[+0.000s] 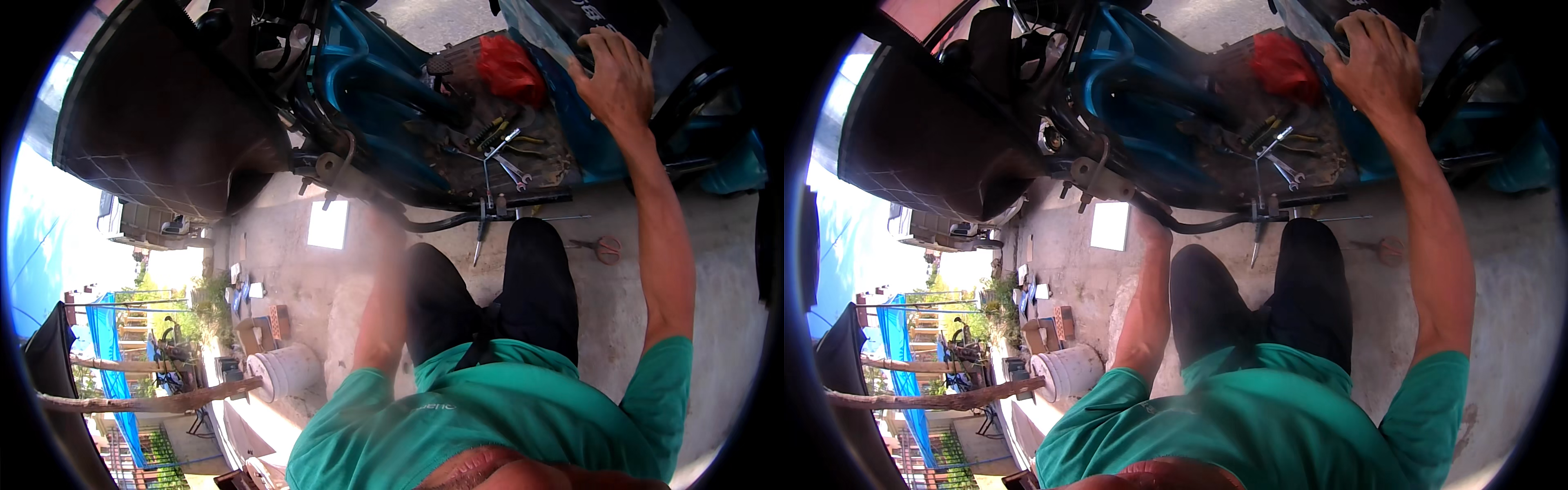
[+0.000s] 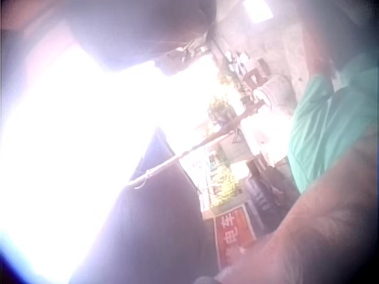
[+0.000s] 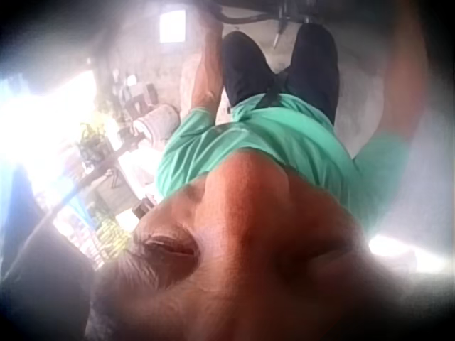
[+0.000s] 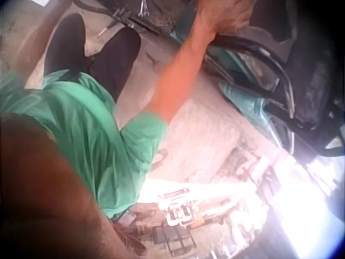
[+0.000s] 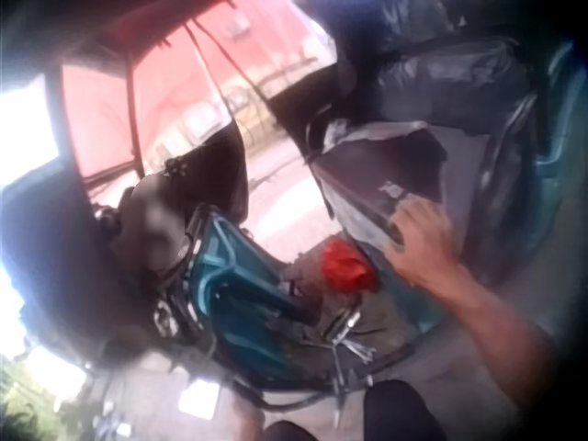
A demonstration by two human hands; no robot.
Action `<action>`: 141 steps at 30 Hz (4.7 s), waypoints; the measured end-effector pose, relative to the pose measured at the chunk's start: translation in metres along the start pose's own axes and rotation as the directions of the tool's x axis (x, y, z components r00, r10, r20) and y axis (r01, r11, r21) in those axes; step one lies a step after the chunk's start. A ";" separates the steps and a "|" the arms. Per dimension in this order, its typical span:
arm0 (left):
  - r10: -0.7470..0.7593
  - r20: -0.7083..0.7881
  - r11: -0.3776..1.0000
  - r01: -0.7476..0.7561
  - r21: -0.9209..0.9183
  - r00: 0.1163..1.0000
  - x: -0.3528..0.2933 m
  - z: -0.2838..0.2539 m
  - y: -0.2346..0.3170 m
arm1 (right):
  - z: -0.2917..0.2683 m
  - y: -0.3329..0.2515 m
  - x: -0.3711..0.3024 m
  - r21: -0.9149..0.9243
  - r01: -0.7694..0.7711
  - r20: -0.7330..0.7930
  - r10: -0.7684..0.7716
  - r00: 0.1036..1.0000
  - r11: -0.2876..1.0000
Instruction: The person uses wrenches and a hammer to loosen and remove a metal part from the chassis of an electric tricycle while seated.
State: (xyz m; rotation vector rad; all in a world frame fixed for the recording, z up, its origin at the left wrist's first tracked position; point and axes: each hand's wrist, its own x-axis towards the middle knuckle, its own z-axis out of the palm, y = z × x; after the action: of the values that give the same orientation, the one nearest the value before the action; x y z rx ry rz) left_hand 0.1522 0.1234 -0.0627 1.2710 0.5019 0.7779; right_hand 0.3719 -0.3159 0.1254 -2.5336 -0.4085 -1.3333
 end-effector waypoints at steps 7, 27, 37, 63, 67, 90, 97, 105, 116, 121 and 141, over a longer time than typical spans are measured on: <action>0.028 -0.016 0.991 -0.026 0.128 0.999 -0.009 0.006 0.006 | 0.000 0.001 0.001 -0.014 0.005 0.006 -0.005 1.000 1.000; -0.074 -0.143 0.992 0.087 0.087 0.987 -0.017 0.029 0.031 | 0.000 0.001 0.000 -0.001 0.015 -0.035 -0.015 0.999 1.000; -0.059 -0.113 0.998 0.062 0.022 0.992 -0.014 0.019 0.016 | 0.001 0.001 0.001 -0.027 0.025 -0.040 -0.026 0.999 0.999; -0.054 -0.100 0.994 0.044 -0.097 0.993 -0.003 0.011 0.005 | -0.003 -0.003 0.001 -0.072 0.019 0.025 -0.018 1.000 0.997; -0.041 -0.064 0.996 0.046 0.080 0.997 -0.009 0.016 0.012 | -0.003 0.000 0.001 -0.064 0.006 0.022 -0.004 1.000 0.998; -0.064 -0.075 0.993 0.056 -0.107 0.995 0.001 0.008 0.000 | 0.004 0.003 -0.001 -0.035 0.016 -0.042 -0.017 0.999 0.999; -0.050 -0.051 0.998 0.048 -0.033 0.997 0.010 -0.012 -0.012 | -0.005 -0.004 0.004 0.019 0.009 -0.044 -0.009 0.999 1.000; 0.003 -0.200 0.998 0.009 0.063 0.980 0.004 0.005 0.108 | -0.026 -0.012 0.007 0.117 -0.077 0.090 0.067 0.994 0.990; 0.128 0.124 0.887 -0.058 -0.457 0.984 0.080 0.044 0.254 | -0.031 -0.002 0.010 0.166 -0.007 -0.090 0.023 0.996 0.986; 0.122 0.318 0.845 0.070 -0.530 0.940 0.097 0.003 0.256 | -0.002 -0.020 -0.004 0.197 0.025 -0.121 -0.001 0.993 0.980; 0.043 0.185 0.795 0.079 -0.602 0.982 0.113 0.060 0.259 | -0.143 0.078 0.052 -0.086 0.328 0.134 -0.315 0.940 0.941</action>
State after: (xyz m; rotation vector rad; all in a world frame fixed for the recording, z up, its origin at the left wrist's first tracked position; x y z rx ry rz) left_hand 0.2077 0.1952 0.2115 0.7185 0.0819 0.7125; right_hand 0.3191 -0.4311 0.2406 -2.7317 -0.8294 -1.3448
